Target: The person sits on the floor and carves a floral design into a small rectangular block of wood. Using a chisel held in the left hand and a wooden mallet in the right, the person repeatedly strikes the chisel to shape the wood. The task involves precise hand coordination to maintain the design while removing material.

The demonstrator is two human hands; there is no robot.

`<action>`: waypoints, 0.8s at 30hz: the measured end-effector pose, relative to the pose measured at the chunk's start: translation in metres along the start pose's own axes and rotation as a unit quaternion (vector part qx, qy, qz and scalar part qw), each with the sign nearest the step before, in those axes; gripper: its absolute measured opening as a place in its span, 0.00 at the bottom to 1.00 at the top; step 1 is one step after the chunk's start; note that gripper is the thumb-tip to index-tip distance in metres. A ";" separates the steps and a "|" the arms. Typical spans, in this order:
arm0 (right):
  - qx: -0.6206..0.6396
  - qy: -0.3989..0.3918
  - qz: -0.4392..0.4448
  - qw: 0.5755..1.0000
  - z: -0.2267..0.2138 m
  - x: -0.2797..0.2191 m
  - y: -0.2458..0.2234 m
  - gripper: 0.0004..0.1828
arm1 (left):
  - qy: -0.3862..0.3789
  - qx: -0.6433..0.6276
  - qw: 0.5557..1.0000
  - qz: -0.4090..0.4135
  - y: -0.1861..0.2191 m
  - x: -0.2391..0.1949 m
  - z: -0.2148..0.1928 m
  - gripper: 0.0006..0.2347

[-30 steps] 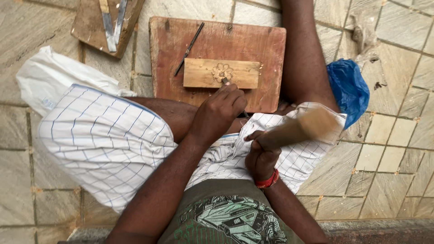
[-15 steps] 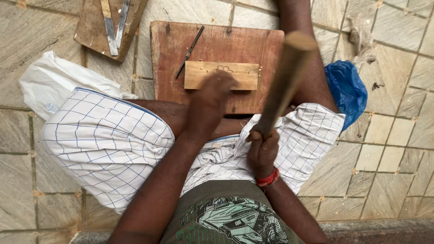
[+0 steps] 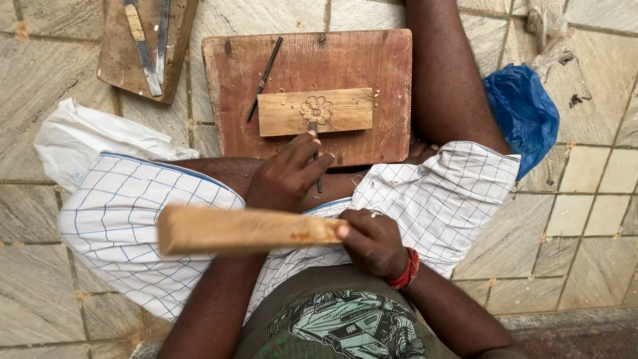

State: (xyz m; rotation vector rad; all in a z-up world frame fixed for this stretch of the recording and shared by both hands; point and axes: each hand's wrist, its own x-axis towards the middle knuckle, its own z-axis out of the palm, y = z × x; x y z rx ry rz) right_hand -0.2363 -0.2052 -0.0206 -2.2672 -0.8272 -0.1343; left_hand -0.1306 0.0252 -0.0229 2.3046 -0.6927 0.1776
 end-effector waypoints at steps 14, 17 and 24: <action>0.039 -0.017 -0.020 0.999 -0.001 0.015 0.005 0.30 | -0.043 0.029 0.998 -0.018 -0.003 0.011 -0.008 0.10; 0.014 -0.046 0.082 0.996 0.011 0.011 0.008 0.32 | -0.107 -0.043 0.993 -0.022 -0.012 0.015 -0.018 0.20; 0.007 0.023 -0.003 1.000 0.016 0.032 0.004 0.24 | -0.115 -0.037 0.993 -0.020 -0.013 0.021 -0.027 0.14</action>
